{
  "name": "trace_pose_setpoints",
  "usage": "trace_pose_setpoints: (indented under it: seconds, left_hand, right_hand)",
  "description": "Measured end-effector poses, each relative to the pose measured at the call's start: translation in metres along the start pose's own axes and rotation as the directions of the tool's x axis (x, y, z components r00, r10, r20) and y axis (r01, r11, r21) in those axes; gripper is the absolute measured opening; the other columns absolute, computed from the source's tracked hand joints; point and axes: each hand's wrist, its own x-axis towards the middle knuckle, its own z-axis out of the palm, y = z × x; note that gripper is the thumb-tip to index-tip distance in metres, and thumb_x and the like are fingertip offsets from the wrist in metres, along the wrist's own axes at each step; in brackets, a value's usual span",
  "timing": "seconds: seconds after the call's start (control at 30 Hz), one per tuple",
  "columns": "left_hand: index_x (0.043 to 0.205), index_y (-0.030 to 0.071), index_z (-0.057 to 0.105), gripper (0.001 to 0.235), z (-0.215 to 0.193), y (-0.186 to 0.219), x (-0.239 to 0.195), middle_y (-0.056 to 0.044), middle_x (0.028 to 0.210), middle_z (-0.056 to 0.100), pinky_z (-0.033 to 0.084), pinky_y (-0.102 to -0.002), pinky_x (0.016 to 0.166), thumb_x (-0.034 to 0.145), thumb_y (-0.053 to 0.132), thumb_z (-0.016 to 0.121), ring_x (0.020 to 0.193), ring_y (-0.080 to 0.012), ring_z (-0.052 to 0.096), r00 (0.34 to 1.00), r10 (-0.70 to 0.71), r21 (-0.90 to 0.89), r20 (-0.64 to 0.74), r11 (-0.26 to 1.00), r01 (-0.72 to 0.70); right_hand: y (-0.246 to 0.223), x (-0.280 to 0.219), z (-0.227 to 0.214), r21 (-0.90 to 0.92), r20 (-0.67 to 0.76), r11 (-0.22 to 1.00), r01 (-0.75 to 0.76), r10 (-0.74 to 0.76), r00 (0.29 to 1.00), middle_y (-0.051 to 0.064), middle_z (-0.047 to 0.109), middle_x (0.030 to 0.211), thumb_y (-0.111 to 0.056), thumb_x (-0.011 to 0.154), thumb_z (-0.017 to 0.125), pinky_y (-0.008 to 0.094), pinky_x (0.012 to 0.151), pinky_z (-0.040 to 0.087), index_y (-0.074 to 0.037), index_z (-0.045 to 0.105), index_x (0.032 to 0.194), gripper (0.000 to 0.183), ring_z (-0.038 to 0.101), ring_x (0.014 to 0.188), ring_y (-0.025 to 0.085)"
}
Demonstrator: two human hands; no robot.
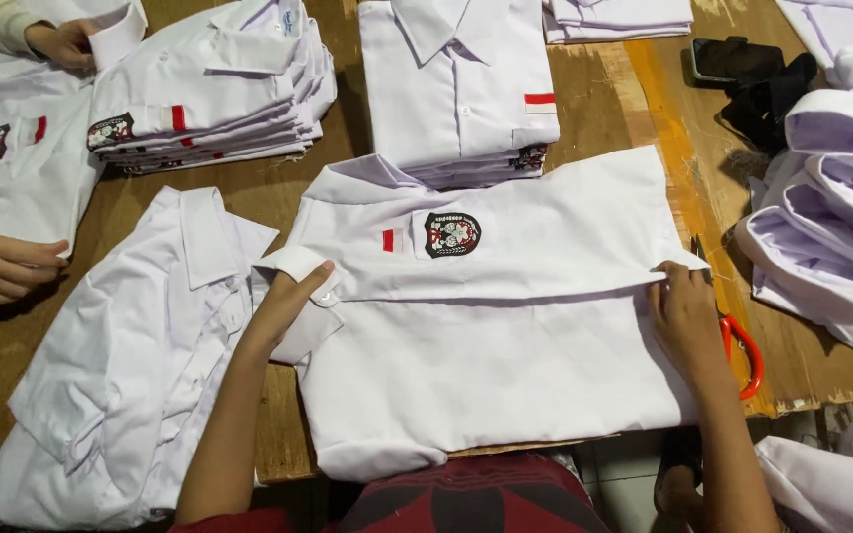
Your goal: The person uses red-handled scissors to trim loose threads from a white shirt laid on a wooden table. They then fold the shirt, aligning the collar and sleeves, and place it on a stack of similar shirts.
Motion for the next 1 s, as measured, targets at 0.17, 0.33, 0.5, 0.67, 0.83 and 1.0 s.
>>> trace_pose_setpoints:
  seconds: [0.17, 0.33, 0.5, 0.67, 0.83, 1.0]
  left_hand:
    - [0.145, 0.012, 0.052, 0.061, -0.001, 0.000, -0.001, -0.001, 0.139, 0.062, 0.041, -0.027, 0.111, 0.090, 0.035, 0.061, 0.131, -0.0130, 0.055, 1.000, -0.019, -0.013, -0.010, 1.000, 0.018]
    - [0.139, 0.010, 0.057, 0.054, 0.000, -0.009, 0.005, -0.002, 0.133, 0.065, 0.043, -0.028, 0.108, 0.091, 0.035, 0.062, 0.127, -0.0142, 0.058, 1.000, 0.000, -0.031, -0.016, 1.000, 0.000]
    - [0.132, 0.010, 0.060, 0.048, 0.008, -0.013, 0.000, -0.002, 0.129, 0.066, 0.044, -0.027, 0.107, 0.093, 0.037, 0.062, 0.126, -0.0138, 0.059, 0.992, 0.125, -0.023, 0.019, 0.992, -0.124]
    - [0.113, 0.007, 0.063, 0.047, 0.005, -0.024, 0.005, -0.005, 0.113, 0.068, 0.041, -0.029, 0.099, 0.097, 0.051, 0.052, 0.115, -0.0184, 0.061, 0.980, 0.198, 0.316, -0.036, 0.932, -0.177]
    - [0.101, 0.008, 0.067, 0.043, -0.004, -0.046, 0.025, -0.005, 0.102, 0.072, 0.045, -0.030, 0.092, 0.098, 0.049, 0.054, 0.105, -0.0187, 0.066, 0.944, 0.315, 0.358, -0.094, 0.896, -0.264]
    - [0.104, 0.006, 0.064, 0.045, 0.001, -0.051, 0.029, -0.007, 0.104, 0.070, 0.044, -0.031, 0.093, 0.100, 0.049, 0.052, 0.107, -0.0217, 0.065, 0.921, 0.376, 0.381, -0.104, 0.870, -0.313]
  right_hand:
    - [0.039, 0.006, 0.020, -0.215, -0.057, 0.957, 0.196, -0.213, 0.975, 0.016, 0.062, 0.109, -0.020, 0.098, 0.064, 0.050, 0.097, 0.041, -0.001, 0.058, 0.123, 0.032, 0.051, 0.102, 0.035]
    - [0.014, 0.024, -0.027, -0.057, -0.090, 0.988, 0.141, -0.145, 0.985, 0.026, 0.054, 0.102, 0.001, 0.097, 0.056, 0.051, 0.089, 0.041, 0.005, 0.057, 0.126, 0.030, 0.048, 0.098, 0.044]
    - [0.032, 0.040, -0.029, -0.258, -0.016, 0.948, 0.187, -0.198, 0.980, 0.016, 0.066, 0.104, -0.005, 0.095, 0.066, 0.046, 0.112, 0.037, -0.003, 0.058, 0.122, 0.027, 0.058, 0.104, 0.035]
    - [0.014, 0.032, -0.020, -0.123, 0.157, 0.992, -0.043, 0.062, 0.986, 0.021, 0.053, 0.117, -0.007, 0.102, 0.050, 0.054, 0.090, 0.031, -0.011, 0.057, 0.126, 0.026, 0.041, 0.108, 0.045]
    - [0.042, 0.029, -0.003, -0.044, 0.127, 0.999, -0.020, 0.025, 0.992, 0.019, 0.063, 0.112, -0.007, 0.112, 0.049, 0.045, 0.093, 0.027, -0.001, 0.060, 0.116, 0.013, 0.040, 0.105, 0.034]
    - [0.071, 0.029, 0.018, -0.144, 0.085, 0.989, 0.035, -0.023, 0.996, 0.013, 0.066, 0.113, -0.011, 0.111, 0.054, 0.047, 0.096, 0.026, -0.005, 0.064, 0.115, 0.012, 0.045, 0.109, 0.036]
